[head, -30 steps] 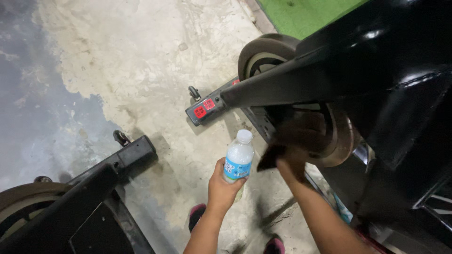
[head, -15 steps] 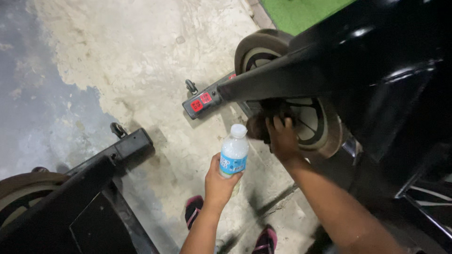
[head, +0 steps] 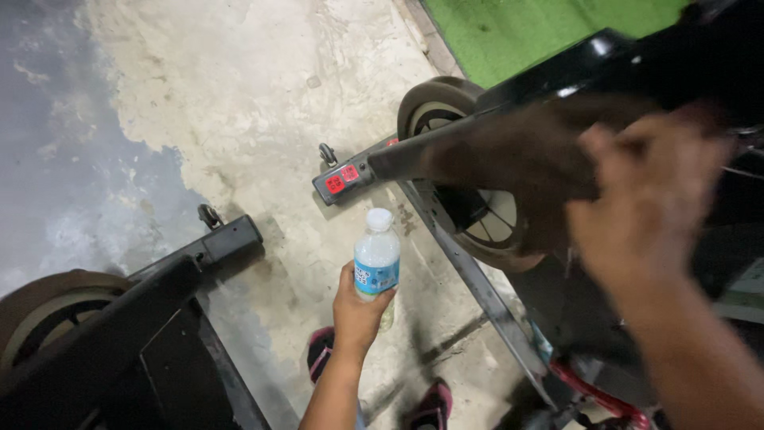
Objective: The person cleans several exercise bikes in a gym, using a cloth to wipe down the handlebars, frames, seats, and flywheels while holding a water bottle.
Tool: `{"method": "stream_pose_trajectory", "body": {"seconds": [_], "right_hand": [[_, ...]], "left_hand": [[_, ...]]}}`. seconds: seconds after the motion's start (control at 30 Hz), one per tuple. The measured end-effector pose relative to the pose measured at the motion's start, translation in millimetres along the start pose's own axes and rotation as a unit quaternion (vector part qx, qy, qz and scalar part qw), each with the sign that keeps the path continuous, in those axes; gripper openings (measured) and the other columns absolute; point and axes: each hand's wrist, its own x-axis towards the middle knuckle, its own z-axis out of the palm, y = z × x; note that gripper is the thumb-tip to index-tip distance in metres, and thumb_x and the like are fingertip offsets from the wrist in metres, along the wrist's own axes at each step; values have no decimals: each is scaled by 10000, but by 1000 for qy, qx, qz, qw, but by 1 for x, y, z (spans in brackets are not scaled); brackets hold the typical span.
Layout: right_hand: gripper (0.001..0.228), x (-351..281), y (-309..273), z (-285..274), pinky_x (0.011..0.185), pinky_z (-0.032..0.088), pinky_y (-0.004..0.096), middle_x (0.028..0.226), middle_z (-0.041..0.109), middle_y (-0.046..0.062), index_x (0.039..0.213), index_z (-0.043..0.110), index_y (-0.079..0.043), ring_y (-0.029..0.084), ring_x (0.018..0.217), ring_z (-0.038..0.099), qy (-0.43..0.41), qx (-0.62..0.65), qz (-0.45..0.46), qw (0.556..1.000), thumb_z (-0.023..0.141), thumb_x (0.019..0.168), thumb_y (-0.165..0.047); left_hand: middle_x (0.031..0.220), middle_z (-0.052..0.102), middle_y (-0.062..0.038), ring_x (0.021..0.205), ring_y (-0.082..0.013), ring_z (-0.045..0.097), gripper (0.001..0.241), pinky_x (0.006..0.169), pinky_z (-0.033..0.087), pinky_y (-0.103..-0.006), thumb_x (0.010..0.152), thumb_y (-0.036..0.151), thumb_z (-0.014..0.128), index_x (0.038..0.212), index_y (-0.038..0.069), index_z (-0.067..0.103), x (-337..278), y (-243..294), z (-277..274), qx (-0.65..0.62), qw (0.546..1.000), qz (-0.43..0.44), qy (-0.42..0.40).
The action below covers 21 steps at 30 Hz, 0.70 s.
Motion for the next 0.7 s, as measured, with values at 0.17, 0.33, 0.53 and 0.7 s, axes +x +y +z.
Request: {"method": "stream_pose_trajectory", "body": {"seconds": [0.17,0.33,0.53,0.7], "right_hand": [[1155,61,-7,10,1126,6,843,1739,171,241,1633,151,-79,525,1544,165,130,166,-20,977,647,714,-574],[1292,81,-52,28,1087,-55,896,1744,22,221,1655,106,-17,563,1543,63,149,239,-44,958,606,647,-651],[924,123,-116,77,1061,-6,825,1645,354,141,1619,306,-41,458,1507,260,-18,-178,-123,976,581,885,-529],[417,152,-186,162,1158,101,827,1383,554,47,1451,527,-116,363,1410,432,-88,-257,-176,946,532,1069,-286]], "left_hand": [[1115,768,-97,1030,-183,731,685,909,552,-322,676,119,877,1288,92,571,-26,18,-8,-40,999,24,2],[1128,763,-93,1046,-181,733,677,917,548,-324,682,128,881,1281,91,568,-43,30,-30,-32,999,26,8],[1131,758,-90,1041,-196,734,669,915,548,-335,675,133,887,1267,93,579,-47,46,-57,-30,999,25,27],[1096,774,-93,1014,-211,748,646,896,565,-340,674,159,891,1247,108,599,-42,57,-88,-38,998,9,43]]}}
